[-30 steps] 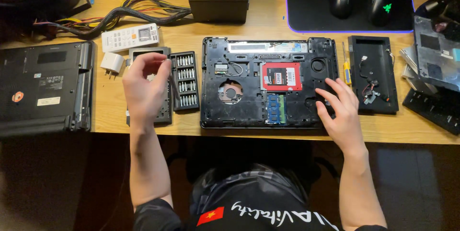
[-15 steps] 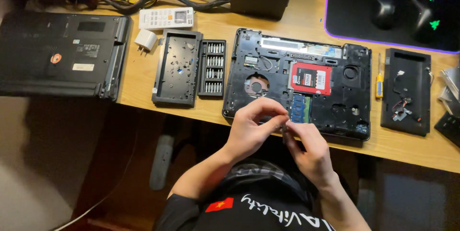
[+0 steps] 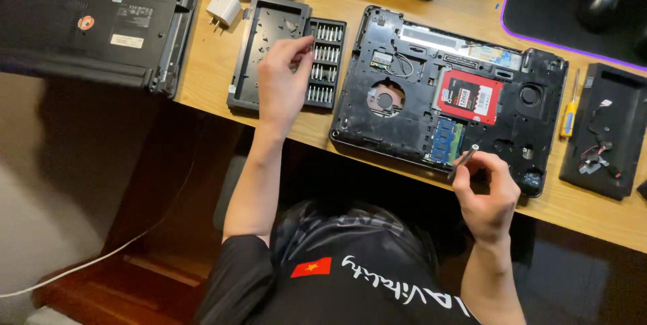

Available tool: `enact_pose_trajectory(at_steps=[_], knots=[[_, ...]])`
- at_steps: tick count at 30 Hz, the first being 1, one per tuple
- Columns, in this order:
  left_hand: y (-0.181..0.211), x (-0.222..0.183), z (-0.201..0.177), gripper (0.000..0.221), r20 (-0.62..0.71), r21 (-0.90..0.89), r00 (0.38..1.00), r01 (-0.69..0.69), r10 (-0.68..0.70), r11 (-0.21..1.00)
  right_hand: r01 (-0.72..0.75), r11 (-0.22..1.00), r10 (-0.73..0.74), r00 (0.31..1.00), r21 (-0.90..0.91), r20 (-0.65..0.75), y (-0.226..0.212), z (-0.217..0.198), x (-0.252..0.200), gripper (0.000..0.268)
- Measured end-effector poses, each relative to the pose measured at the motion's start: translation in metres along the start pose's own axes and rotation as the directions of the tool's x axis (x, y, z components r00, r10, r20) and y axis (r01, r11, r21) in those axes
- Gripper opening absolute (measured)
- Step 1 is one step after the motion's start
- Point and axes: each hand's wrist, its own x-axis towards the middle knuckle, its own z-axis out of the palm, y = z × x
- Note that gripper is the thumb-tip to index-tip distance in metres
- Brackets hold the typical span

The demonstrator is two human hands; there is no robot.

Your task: The recorder is disassembling a laptop to access internal components like RAM and SSD.

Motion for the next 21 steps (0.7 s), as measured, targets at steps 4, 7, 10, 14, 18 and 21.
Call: enact_pose_trajectory(at_steps=[4,7,10,14,18,21], knots=[[-0.008,-0.004,0.011,0.025,0.079,0.182,0.988,-0.143,0.130,0.973,0.003,0.999,-0.003,1.000,0.040,-0.011,0.002,0.003,0.000,0.022],[0.006,-0.015,0.014,0.014,0.069,0.276,0.992,-0.117,0.102,0.954,-0.014,1.000,0.014,1.000,0.022,-0.006,0.002,0.003,0.002,0.021],[-0.010,-0.031,0.027,0.015,0.096,0.425,0.969,-0.248,0.229,0.870,0.012,1.000,-0.012,1.000,-0.020,0.000,0.003,0.002,0.004,0.020],[-0.010,-0.038,0.026,0.018,0.164,0.543,0.951,-0.309,0.263,0.780,0.018,0.999,-0.018,1.000,-0.045,0.002,0.003,0.002,0.005,0.020],[-0.003,-0.045,0.025,0.029,0.305,0.631,0.889,-0.457,0.341,0.627,0.021,0.999,-0.020,1.000,-0.043,0.005,0.001,0.003,0.005,0.019],[0.003,-0.049,0.023,0.037,0.407,0.697,0.833,-0.548,0.374,0.463,0.043,0.998,-0.042,0.999,-0.035,0.010,0.000,0.005,0.007,0.019]])
